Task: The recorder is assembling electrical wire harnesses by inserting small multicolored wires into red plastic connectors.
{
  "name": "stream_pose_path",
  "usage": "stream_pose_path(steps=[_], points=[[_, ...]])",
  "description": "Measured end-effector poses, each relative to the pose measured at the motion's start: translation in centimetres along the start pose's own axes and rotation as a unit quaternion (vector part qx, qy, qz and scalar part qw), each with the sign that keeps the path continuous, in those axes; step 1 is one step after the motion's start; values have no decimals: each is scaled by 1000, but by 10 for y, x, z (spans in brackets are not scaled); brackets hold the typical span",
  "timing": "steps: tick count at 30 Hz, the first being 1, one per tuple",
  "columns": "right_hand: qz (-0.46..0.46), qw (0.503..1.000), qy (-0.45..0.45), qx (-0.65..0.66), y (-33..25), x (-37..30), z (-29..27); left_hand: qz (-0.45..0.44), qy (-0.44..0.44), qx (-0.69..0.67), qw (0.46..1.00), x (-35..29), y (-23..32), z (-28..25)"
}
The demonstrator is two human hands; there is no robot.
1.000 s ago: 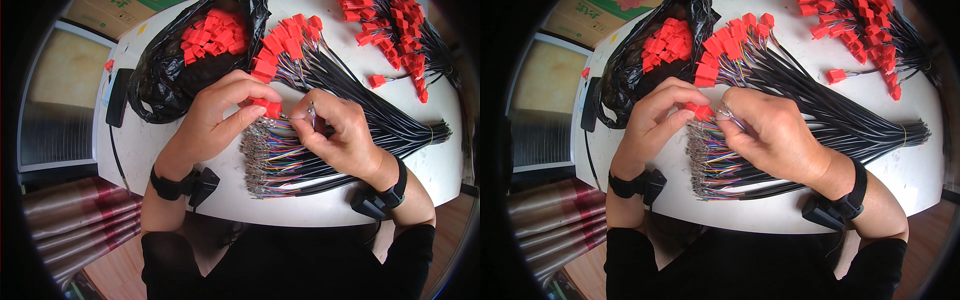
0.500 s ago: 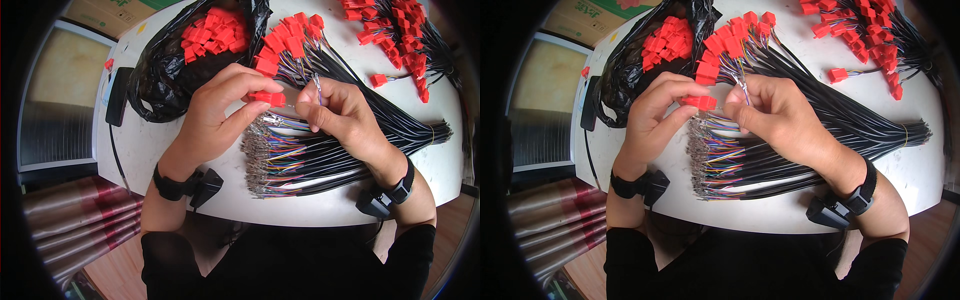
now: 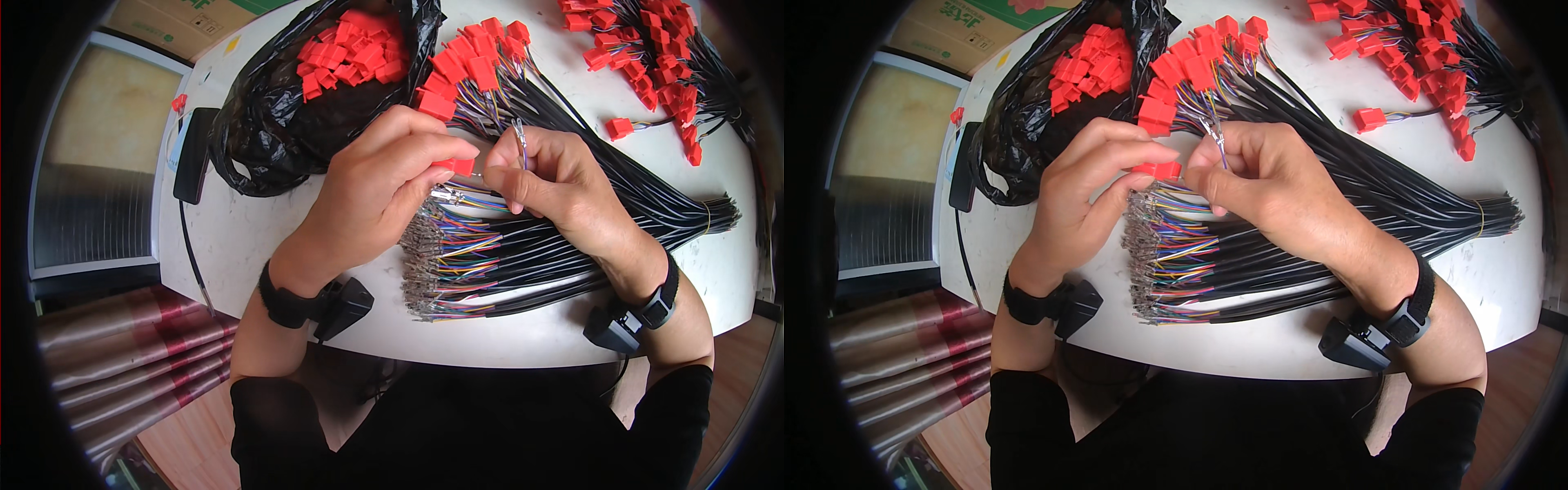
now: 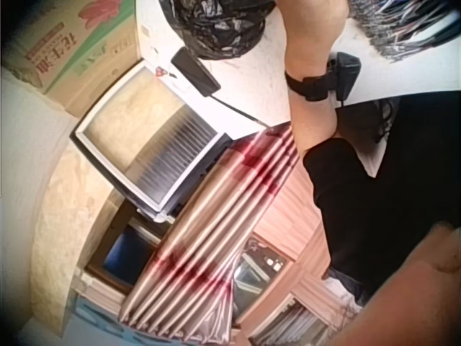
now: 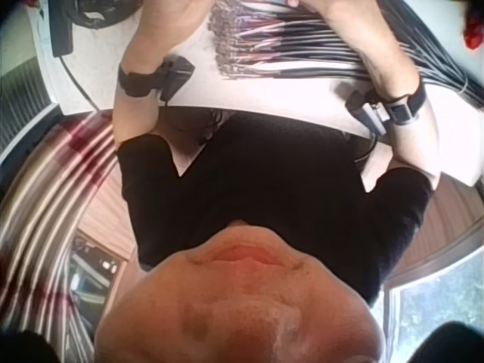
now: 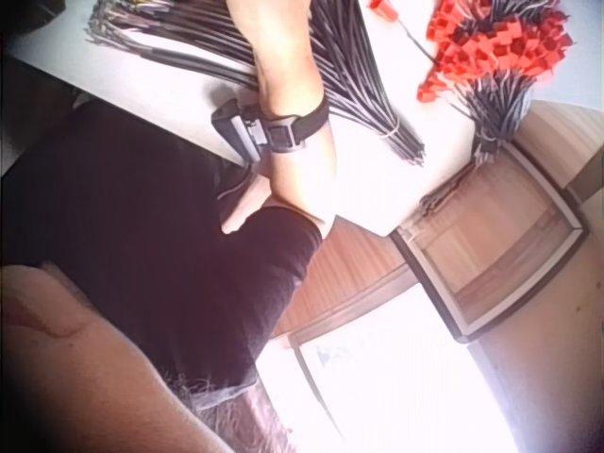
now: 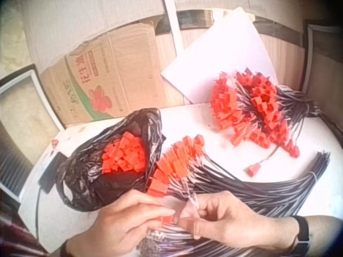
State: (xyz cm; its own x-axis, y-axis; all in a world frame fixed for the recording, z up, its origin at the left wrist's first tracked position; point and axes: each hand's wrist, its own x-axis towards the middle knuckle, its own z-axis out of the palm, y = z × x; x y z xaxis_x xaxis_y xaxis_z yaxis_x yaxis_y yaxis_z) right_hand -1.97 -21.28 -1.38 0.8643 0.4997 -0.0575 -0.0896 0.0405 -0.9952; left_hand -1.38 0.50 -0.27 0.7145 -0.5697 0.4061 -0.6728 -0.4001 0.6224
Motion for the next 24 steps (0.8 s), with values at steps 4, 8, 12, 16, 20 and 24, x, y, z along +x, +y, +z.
stream_pose_path(steps=[4,8,12,16,20,24], points=[[1,1000,-1,-17,-3,0,0,10,4,6,1000,-1,-1,0],[17,1000,2,11,-2,-1,-3,-6,3,12,1000,0,6,-2],[16,1000,-5,8,-3,0,-3,1,12,26,1000,0,3,-1],[35,999,-10,8,-3,0,-3,38,18,71,997,2,0,-2],[43,999,-10,18,-3,0,-4,46,30,64,996,2,0,1],[50,998,-17,14,-4,0,-4,18,48,38,998,2,3,4]])
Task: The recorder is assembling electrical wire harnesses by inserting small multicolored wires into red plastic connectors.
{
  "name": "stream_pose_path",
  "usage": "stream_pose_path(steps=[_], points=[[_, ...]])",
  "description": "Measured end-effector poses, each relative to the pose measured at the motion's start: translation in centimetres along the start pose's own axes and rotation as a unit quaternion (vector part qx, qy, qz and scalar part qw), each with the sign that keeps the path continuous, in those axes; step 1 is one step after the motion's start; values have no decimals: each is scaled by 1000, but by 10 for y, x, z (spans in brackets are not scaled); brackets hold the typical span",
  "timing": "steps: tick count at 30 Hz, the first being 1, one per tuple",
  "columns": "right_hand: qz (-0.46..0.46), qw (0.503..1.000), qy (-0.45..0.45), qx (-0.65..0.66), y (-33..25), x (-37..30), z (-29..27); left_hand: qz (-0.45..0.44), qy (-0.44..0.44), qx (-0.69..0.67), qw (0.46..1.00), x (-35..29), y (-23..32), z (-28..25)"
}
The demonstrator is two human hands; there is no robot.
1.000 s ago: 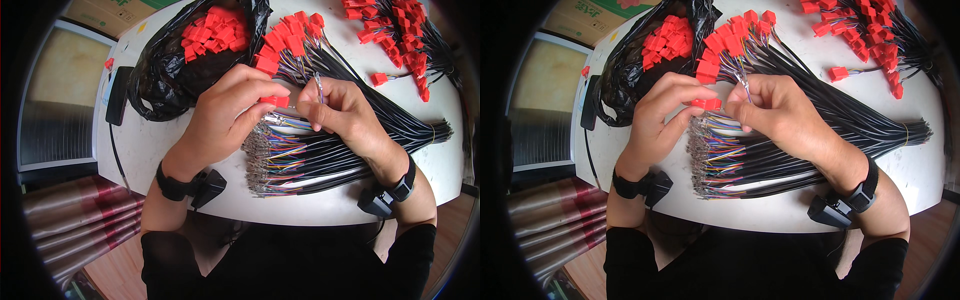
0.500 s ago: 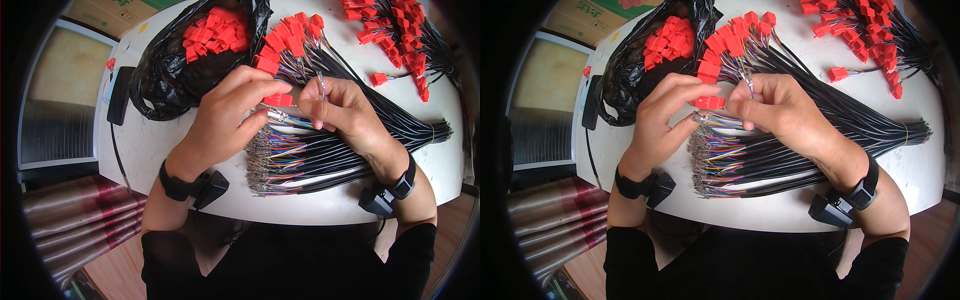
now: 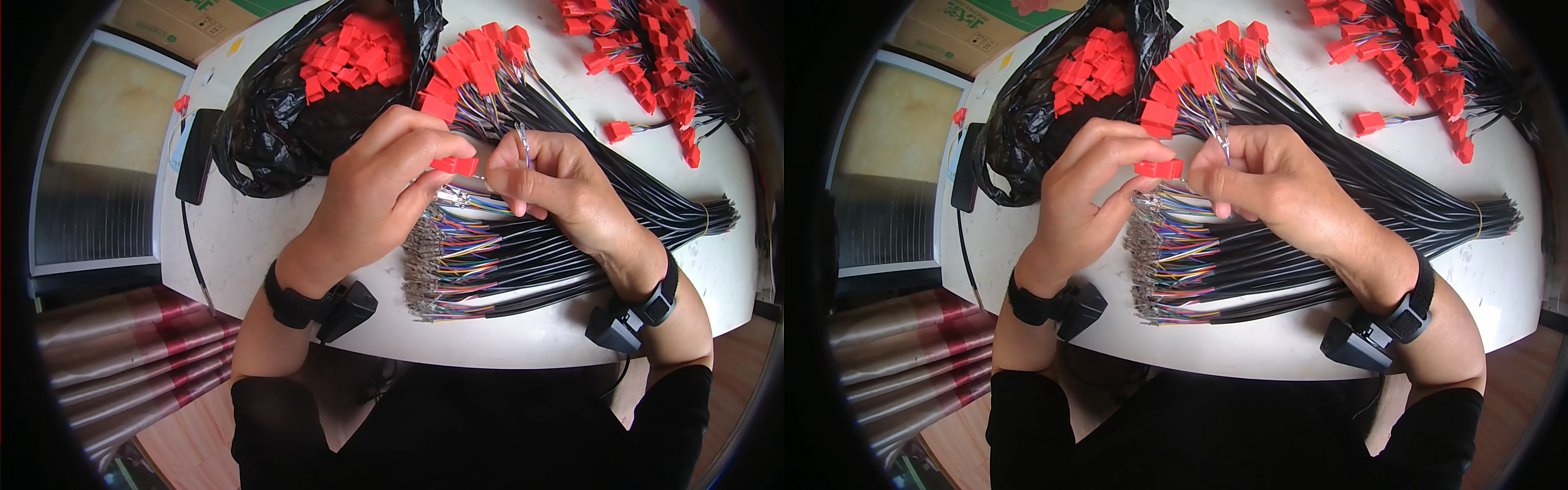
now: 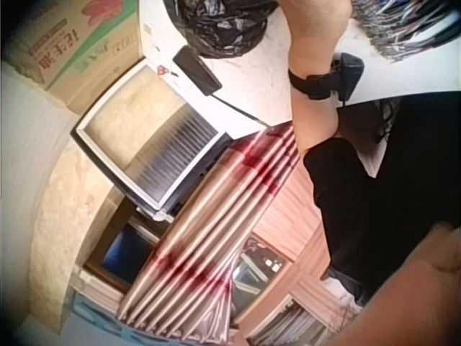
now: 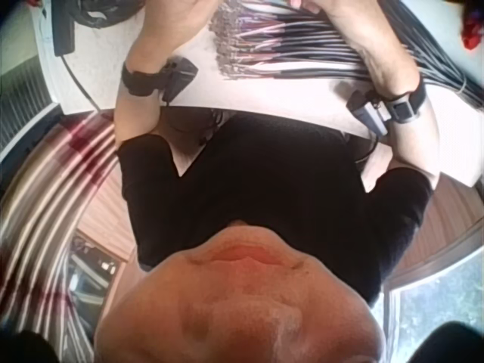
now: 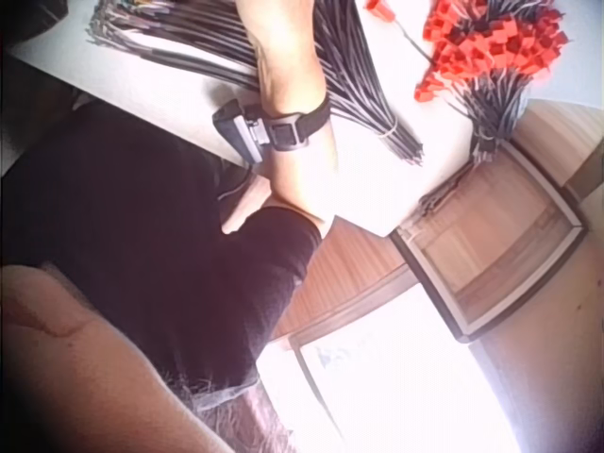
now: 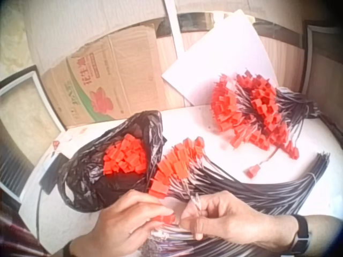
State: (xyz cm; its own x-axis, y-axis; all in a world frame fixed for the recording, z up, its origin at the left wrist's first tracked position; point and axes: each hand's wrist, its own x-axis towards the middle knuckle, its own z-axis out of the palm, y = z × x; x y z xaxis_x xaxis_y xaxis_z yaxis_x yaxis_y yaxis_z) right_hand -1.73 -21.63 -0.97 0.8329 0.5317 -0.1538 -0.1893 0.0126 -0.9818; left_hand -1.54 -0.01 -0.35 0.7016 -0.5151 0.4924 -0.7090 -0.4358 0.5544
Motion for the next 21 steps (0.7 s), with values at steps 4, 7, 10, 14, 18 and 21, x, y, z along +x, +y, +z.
stream_pose_path(steps=[4,7,10,14,18,21], points=[[-6,1000,4,16,3,0,-3,-10,5,9,1000,-1,1,0],[-9,999,7,34,2,0,-3,-4,3,17,1000,-1,2,0],[-5,1000,6,29,0,-1,-3,13,18,5,1000,-1,-1,3],[-28,1000,4,2,3,-1,0,16,27,15,999,-1,0,4],[-53,998,19,4,2,-1,5,24,26,10,999,-2,-2,5],[-51,998,28,-21,1,-2,7,33,20,32,999,-2,1,4]])
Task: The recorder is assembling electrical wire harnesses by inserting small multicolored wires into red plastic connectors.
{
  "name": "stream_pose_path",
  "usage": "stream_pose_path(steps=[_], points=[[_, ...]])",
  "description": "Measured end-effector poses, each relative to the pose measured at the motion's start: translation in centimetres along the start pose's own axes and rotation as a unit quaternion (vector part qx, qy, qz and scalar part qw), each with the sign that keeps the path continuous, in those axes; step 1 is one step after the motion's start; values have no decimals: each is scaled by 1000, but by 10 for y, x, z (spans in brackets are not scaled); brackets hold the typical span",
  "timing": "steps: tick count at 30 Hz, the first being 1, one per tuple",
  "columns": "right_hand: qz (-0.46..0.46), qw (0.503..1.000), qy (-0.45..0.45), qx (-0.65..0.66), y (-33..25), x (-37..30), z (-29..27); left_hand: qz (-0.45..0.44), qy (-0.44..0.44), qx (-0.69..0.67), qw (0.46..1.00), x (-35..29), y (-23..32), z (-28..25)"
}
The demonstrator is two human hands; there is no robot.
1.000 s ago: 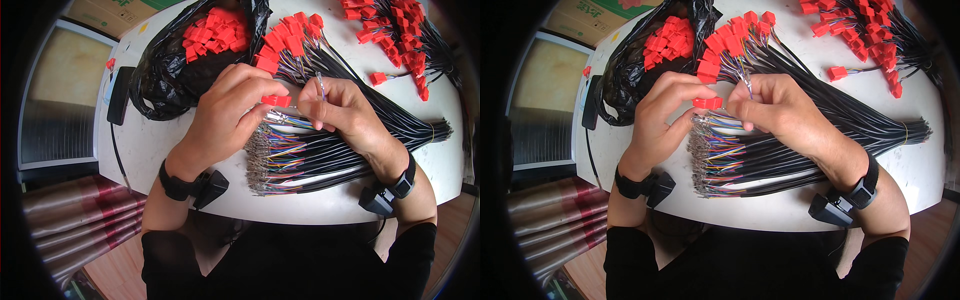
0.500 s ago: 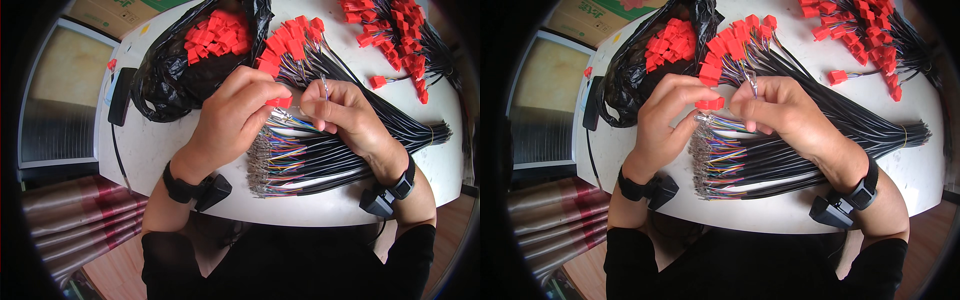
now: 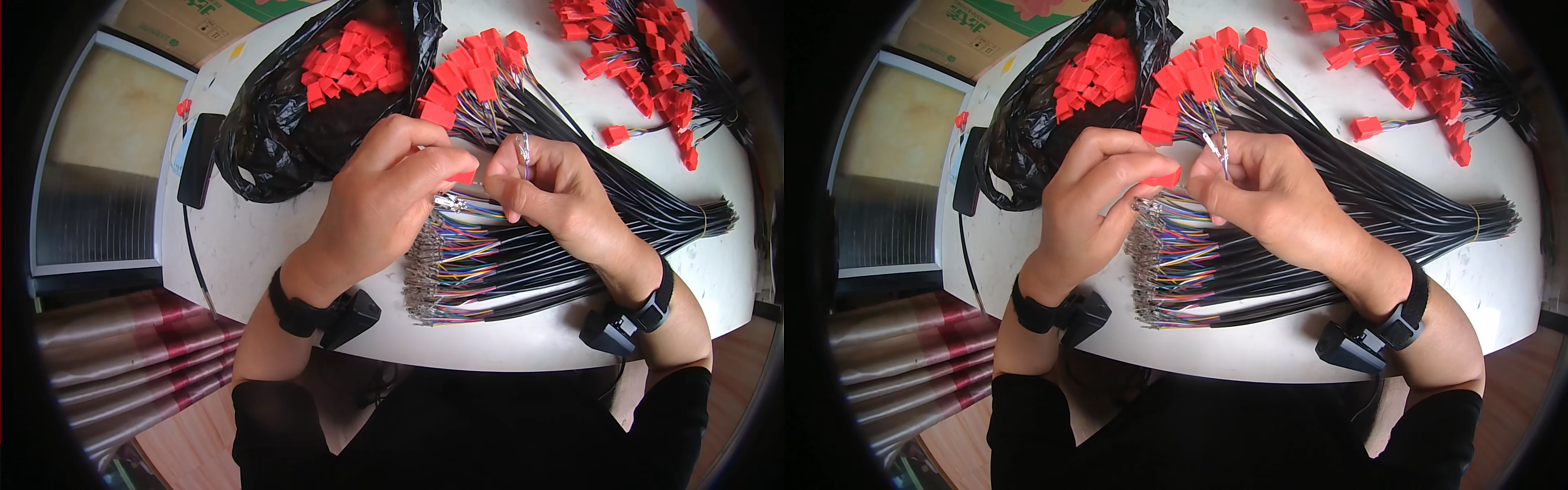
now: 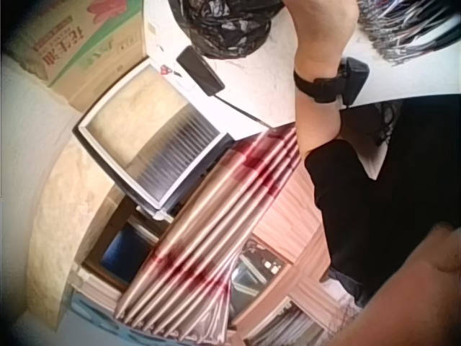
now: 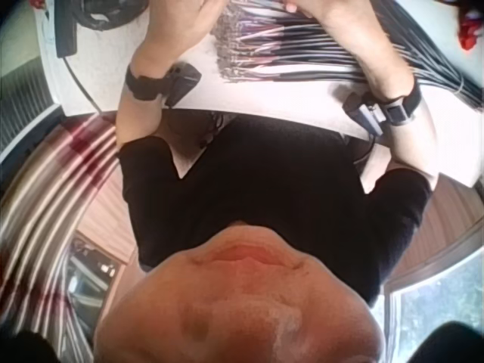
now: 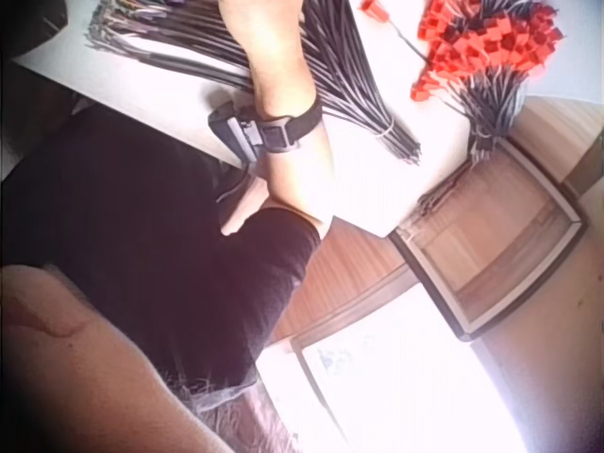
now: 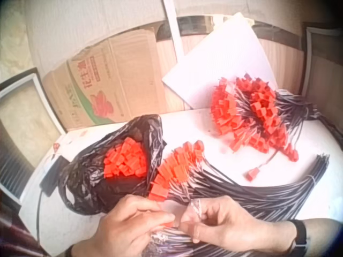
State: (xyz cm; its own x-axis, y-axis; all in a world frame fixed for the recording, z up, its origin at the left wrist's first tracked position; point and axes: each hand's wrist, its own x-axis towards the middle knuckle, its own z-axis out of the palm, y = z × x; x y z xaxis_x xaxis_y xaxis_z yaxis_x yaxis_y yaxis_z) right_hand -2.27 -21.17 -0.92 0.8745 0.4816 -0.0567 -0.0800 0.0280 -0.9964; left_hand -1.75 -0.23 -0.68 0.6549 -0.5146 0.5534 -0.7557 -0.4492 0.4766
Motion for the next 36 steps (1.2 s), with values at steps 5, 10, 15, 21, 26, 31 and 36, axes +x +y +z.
stream_pose_path(steps=[5,10,15,21,26,31,36], points=[[1,1000,-5,-5,1,1,-1,-13,-1,-5,1000,-1,1,-1],[2,1000,-17,-6,-3,0,-1,-7,-7,-8,1000,1,3,0],[7,1000,-14,-4,-1,0,0,-17,-5,-25,1000,-1,2,4],[6,999,0,-54,1,0,-1,-26,0,-10,1000,-2,4,5],[22,1000,-1,-13,4,3,-2,-42,-13,5,999,0,3,1],[12,1000,-6,-5,5,2,-3,-49,-7,6,999,-2,1,1],[23,1000,-11,-14,4,2,-1,-48,-30,-32,998,-4,2,2]])
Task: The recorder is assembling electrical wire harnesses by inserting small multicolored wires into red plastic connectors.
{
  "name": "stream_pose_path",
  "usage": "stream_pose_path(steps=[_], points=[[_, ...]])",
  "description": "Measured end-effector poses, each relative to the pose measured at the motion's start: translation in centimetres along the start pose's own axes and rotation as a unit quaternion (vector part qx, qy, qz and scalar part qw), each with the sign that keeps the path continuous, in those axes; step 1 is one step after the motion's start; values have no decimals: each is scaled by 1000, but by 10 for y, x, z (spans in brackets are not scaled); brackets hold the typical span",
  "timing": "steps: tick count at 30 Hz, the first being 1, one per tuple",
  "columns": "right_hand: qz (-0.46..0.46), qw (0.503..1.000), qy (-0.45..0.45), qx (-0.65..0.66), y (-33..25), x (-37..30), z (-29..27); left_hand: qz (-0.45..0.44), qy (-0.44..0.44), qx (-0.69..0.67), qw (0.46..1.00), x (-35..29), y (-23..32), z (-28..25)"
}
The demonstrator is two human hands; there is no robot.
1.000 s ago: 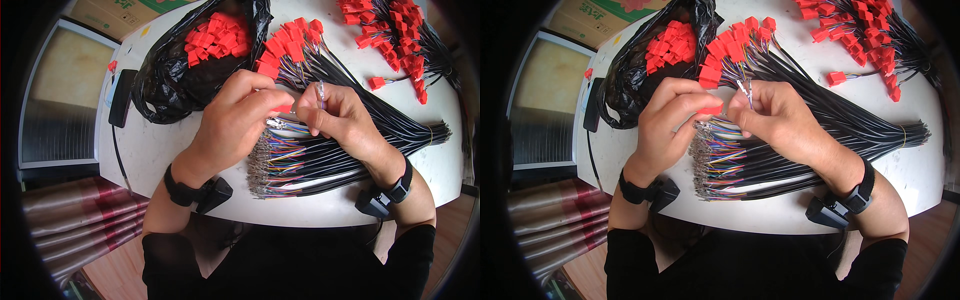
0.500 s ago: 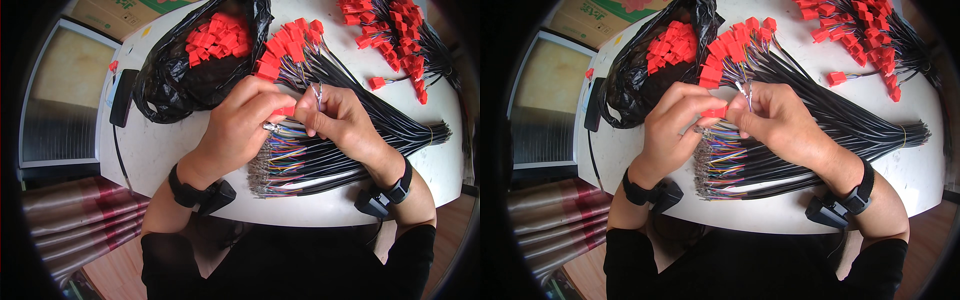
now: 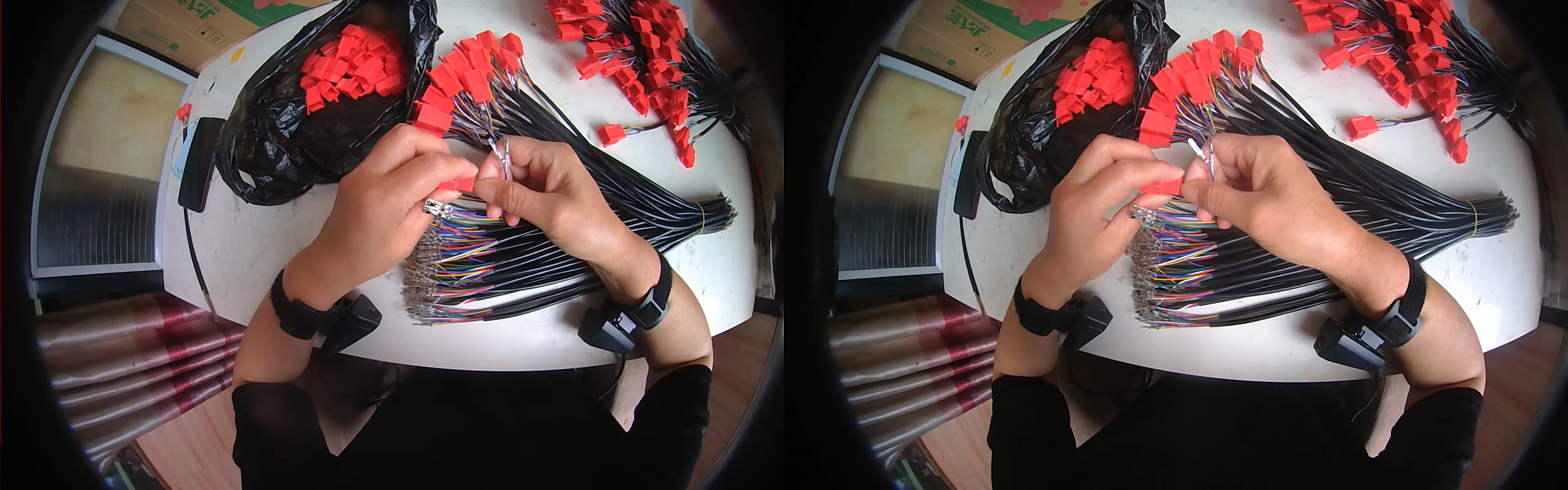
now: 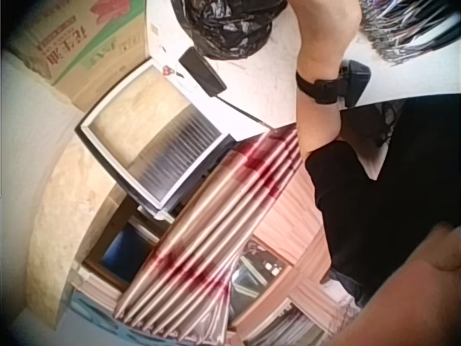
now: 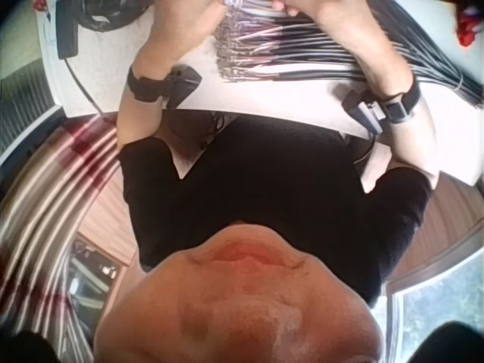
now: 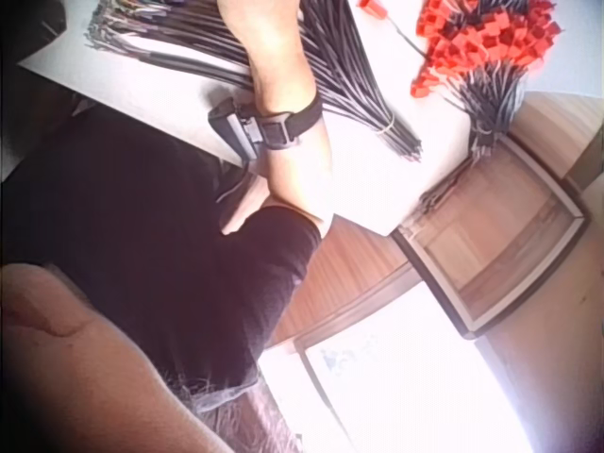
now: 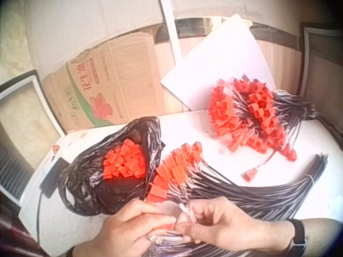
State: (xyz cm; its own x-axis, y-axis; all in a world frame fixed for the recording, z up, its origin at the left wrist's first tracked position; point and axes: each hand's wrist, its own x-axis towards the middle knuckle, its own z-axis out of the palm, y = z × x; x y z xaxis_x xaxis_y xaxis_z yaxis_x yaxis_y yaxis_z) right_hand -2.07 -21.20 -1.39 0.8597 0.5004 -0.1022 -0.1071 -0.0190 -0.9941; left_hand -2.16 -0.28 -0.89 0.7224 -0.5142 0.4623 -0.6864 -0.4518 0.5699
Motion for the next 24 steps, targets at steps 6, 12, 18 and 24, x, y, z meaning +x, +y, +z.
stream_pose_path(steps=[6,12,18,24], points=[[-11,1000,-1,-9,1,2,0,-5,-7,7,1000,4,-2,-5],[-12,999,28,11,2,3,1,-101,-19,-249,963,0,-23,1],[-29,998,-13,63,0,2,1,-168,-63,-431,884,2,-25,-1],[0,998,-38,50,-1,2,1,-173,-64,-393,901,6,-11,3]])
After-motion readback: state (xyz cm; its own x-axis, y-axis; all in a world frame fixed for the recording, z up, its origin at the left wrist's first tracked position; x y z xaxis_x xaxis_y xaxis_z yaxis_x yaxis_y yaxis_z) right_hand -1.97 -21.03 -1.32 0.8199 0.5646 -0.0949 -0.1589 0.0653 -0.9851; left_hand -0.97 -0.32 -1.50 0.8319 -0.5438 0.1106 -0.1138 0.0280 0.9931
